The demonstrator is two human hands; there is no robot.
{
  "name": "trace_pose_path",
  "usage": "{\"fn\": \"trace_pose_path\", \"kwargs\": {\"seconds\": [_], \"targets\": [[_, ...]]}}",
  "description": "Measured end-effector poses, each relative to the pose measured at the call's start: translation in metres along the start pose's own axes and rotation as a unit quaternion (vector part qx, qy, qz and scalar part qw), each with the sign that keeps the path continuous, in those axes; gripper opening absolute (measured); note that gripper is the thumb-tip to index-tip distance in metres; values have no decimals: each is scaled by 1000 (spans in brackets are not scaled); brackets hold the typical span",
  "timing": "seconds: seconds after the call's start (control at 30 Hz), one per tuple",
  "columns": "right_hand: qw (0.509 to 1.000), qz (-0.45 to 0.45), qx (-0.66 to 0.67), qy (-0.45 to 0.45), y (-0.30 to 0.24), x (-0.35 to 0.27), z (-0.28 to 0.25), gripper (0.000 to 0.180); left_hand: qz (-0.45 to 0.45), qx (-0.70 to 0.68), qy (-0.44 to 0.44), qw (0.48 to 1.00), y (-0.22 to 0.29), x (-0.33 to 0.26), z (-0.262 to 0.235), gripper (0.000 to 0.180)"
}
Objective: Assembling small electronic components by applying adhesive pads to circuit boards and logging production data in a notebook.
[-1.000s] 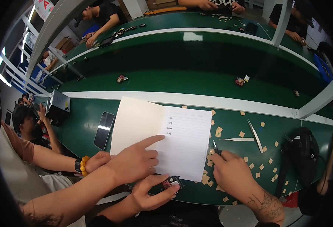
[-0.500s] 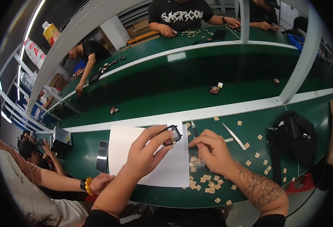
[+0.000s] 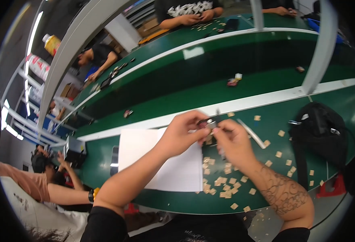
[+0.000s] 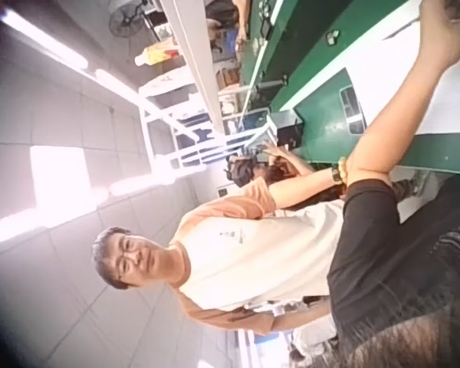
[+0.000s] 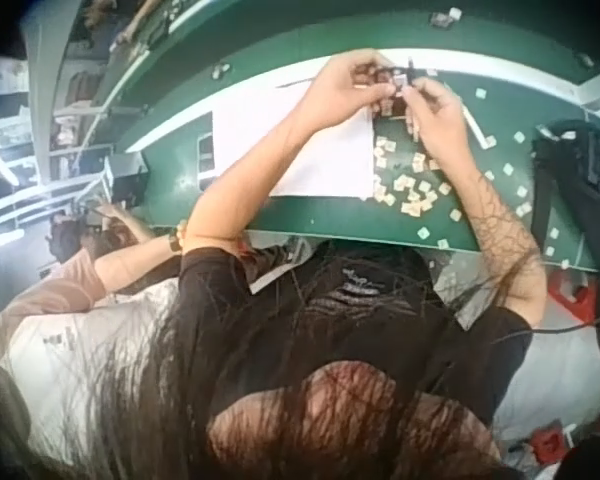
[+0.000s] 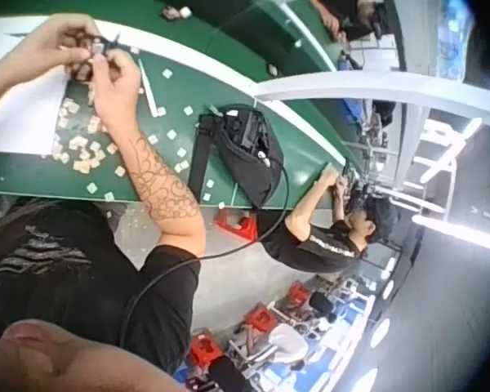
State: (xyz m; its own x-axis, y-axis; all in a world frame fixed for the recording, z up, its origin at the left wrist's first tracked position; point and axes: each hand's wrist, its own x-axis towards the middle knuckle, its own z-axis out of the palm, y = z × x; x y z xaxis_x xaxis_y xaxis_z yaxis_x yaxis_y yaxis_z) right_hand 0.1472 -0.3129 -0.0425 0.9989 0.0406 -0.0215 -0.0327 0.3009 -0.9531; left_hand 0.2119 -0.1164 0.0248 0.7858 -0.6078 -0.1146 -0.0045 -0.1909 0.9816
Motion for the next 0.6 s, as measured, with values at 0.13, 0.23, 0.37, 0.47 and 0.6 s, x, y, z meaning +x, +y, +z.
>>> {"fn": "trace_pose_path", "kwargs": {"seconds": [0.13, 0.23, 0.37, 0.47, 0.6], "targets": [[998, -37, -50, 14, -3, 6, -5, 9, 6, 101, 16, 995, 10, 38, -34, 18], [993, -67, -92, 18, 3, 4, -7, 12, -44, 230, 137, 962, 7, 70, -78, 12], [987, -83, -123, -61, -4, -6, 14, 26, -140, 249, 189, 939, -47, 91, -149, 18], [968, -134, -200, -70, -4, -14, 19, 29, -63, 297, 252, 919, -64, 99, -172, 22], [914, -221, -307, -146, -3, -16, 22, 33, -64, 499, 238, 831, -56, 84, -161, 54]]}}
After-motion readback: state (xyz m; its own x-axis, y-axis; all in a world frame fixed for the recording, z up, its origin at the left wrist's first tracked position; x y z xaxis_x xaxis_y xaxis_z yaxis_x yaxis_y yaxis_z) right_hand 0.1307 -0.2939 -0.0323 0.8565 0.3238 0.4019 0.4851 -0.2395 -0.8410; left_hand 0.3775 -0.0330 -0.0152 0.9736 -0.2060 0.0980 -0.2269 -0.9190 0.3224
